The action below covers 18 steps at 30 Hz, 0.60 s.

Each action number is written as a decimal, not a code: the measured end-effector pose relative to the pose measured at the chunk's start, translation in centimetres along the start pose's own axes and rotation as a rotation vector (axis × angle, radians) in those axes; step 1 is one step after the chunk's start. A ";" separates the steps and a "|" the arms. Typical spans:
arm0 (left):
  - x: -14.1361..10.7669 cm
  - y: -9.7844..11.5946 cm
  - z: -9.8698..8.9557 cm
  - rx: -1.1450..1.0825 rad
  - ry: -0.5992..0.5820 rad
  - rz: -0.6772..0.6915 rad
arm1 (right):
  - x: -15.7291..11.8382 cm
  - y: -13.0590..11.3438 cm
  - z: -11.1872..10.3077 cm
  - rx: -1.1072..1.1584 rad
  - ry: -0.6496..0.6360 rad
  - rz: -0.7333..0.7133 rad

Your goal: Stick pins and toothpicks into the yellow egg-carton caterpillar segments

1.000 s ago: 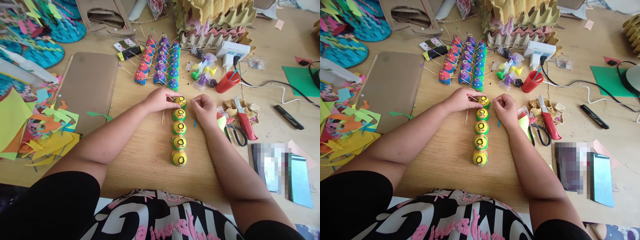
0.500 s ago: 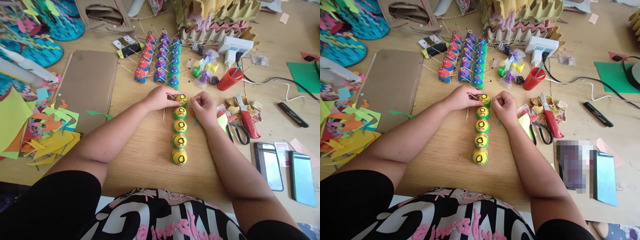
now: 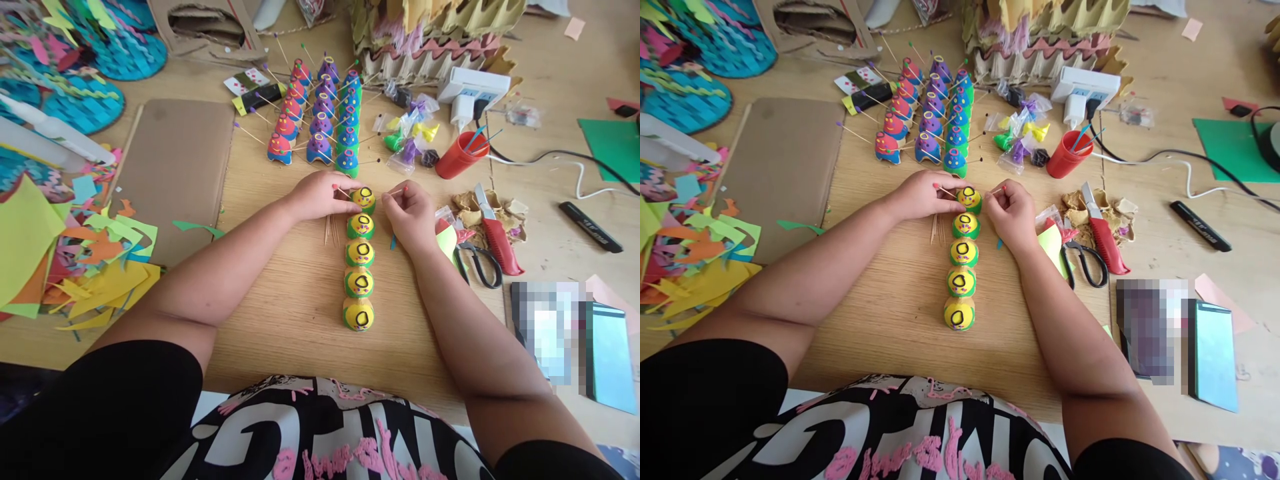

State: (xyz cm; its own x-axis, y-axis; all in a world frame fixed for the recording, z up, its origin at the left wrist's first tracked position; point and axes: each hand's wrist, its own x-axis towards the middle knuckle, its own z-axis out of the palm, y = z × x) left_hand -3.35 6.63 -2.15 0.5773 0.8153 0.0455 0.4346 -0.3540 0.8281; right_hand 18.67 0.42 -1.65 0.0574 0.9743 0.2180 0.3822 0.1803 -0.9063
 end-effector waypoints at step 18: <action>0.0 0.5 -0.3 0.046 -0.043 0.035 | -0.1 -0.3 0.1 -0.102 0.003 -0.032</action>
State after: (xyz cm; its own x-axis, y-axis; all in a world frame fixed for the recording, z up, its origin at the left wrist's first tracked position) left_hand -3.33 6.63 -1.57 0.6214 0.7820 0.0486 0.4448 -0.4032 0.7998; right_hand 18.44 0.27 -1.41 0.0469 0.9678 0.2472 0.4761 0.1959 -0.8573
